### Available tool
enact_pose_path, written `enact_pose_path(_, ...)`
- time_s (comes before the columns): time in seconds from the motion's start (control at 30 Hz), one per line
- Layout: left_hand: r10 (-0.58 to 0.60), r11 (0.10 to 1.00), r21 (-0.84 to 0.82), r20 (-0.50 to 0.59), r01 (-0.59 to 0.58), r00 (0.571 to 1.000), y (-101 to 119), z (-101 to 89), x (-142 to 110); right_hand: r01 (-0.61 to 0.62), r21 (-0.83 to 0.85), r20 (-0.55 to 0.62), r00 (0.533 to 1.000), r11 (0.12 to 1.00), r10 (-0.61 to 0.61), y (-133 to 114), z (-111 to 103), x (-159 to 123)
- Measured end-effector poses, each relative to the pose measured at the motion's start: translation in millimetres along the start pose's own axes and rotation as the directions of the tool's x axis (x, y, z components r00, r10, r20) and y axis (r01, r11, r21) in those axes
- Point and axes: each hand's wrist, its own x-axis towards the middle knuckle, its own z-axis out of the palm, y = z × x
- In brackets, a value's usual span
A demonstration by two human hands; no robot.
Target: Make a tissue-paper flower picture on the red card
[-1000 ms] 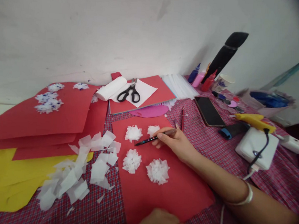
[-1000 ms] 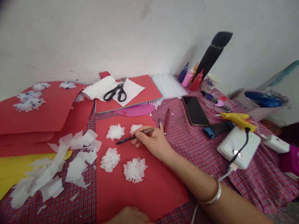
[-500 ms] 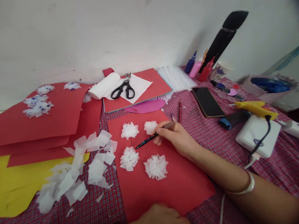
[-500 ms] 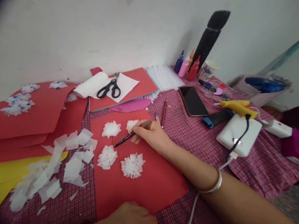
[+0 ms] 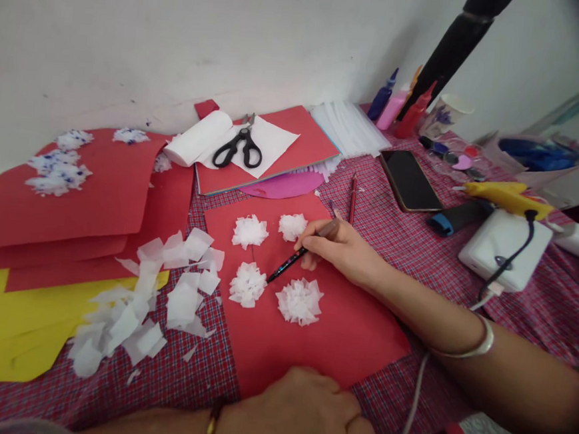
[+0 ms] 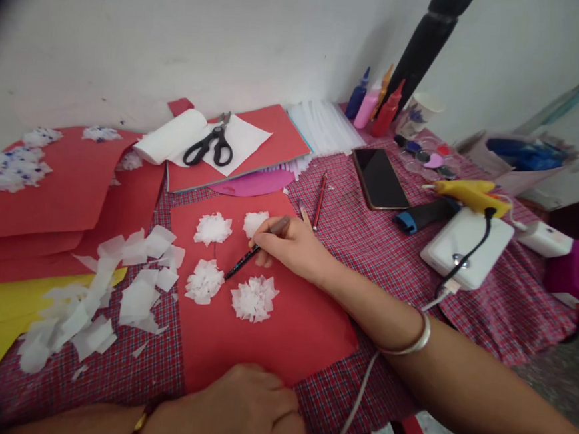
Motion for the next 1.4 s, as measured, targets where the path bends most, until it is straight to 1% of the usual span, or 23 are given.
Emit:
enact_pose_path(0.07, -0.017, 1.000, -0.017, 0.042, 0.018, 0.999, 1, 0.2, -1, 0.003, -0.009, 0.012, 1.000, 1.000, -0.003, 0, 0, 1)
enact_pose_path(0.13, -0.028, 0.999, -0.040, 0.055, 0.031, 0.998, 2, 0.7, -1, -0.004, -0.013, 0.027, 1.000, 1.000, 0.004, -1, 0, 1)
enact_pose_path(0.3, -0.035, 0.997, -0.071, 0.050, 0.039, 0.998, 3, -0.3, -4, 0.007, -0.072, 0.041, 0.999, 0.997, -0.004, -2, -3, 1)
enact_pose_path(0.4, -0.056, 0.996, -0.073, 0.034, 0.058, 0.998, 4, -1.9, -4, 0.019, -0.110, 0.070, 0.997, 0.994, -0.011, -3, -6, 0)
enact_pose_path(0.53, -0.060, 0.994, -0.086, 0.020, 0.061, 0.998, 4, -5.4, -4, -0.001, -0.151, 0.098, 0.995, 0.989, 0.016, -7, -9, 1)
enact_pose_path(0.6, -0.064, 0.993, -0.094, 0.034, 0.067, 0.997, 5, -8.0, -4, -0.009, -0.165, 0.117, 0.993, 0.986, 0.028, -7, -9, 3)
enact_pose_path(0.63, -0.068, 0.993, -0.095, 0.052, 0.073, 0.996, 5, -9.2, -4, -0.007, -0.153, 0.121, 0.992, 0.988, 0.026, -6, -9, 4)
enact_pose_path(0.7, -0.073, 0.993, -0.087, 0.084, 0.080, 0.994, 6, -10.9, -4, 0.009, -0.063, 0.098, 0.995, 0.998, -0.003, -5, -11, 6)
enact_pose_path(0.77, -0.075, 0.994, -0.075, 0.099, 0.082, 0.992, 7, -11.3, -4, 0.034, 0.088, 0.012, 0.999, 0.996, -0.035, -5, -16, 5)
enact_pose_path(0.83, -0.076, 0.994, -0.070, 0.109, 0.084, 0.991, 7, -10.5, -5, 0.050, 0.208, -0.074, 0.997, 0.977, -0.036, -7, -22, -3)
enact_pose_path(0.9, -0.080, 0.993, -0.072, 0.116, 0.088, 0.990, 8, -9.3, -5, 0.029, 0.233, -0.088, 0.996, 0.972, -0.009, -10, -30, -18)
enact_pose_path(1.0, -0.081, 0.995, -0.055, 0.105, 0.087, 0.991, 9, -8.5, -5, -0.019, 0.156, -0.019, 1.000, 0.988, 0.022, -7, -38, -45)
enact_pose_path(1.1, -0.080, 0.996, -0.021, 0.108, 0.083, 0.991, 11, -8.9, -4, 0.000, 0.079, -0.005, 1.000, 0.997, 0.001, 3, -41, -60)
enact_pose_path(1.23, -0.106, 0.994, 0.024, 0.137, 0.104, 0.985, 14, -8.0, -3, 0.011, 0.003, 0.000, 1.000, 1.000, -0.011, 10, -37, -60)
enact_pose_path(1.3, -0.115, 0.993, 0.041, 0.136, 0.111, 0.984, 15, -6.7, -2, 0.006, -0.016, 0.000, 1.000, 1.000, -0.006, 9, -35, -58)
enact_pose_path(1.4, -0.117, 0.993, 0.050, 0.121, 0.111, 0.986, 15, -5.2, -2, -0.007, -0.015, -0.040, 0.999, 1.000, 0.007, 6, -34, -56)
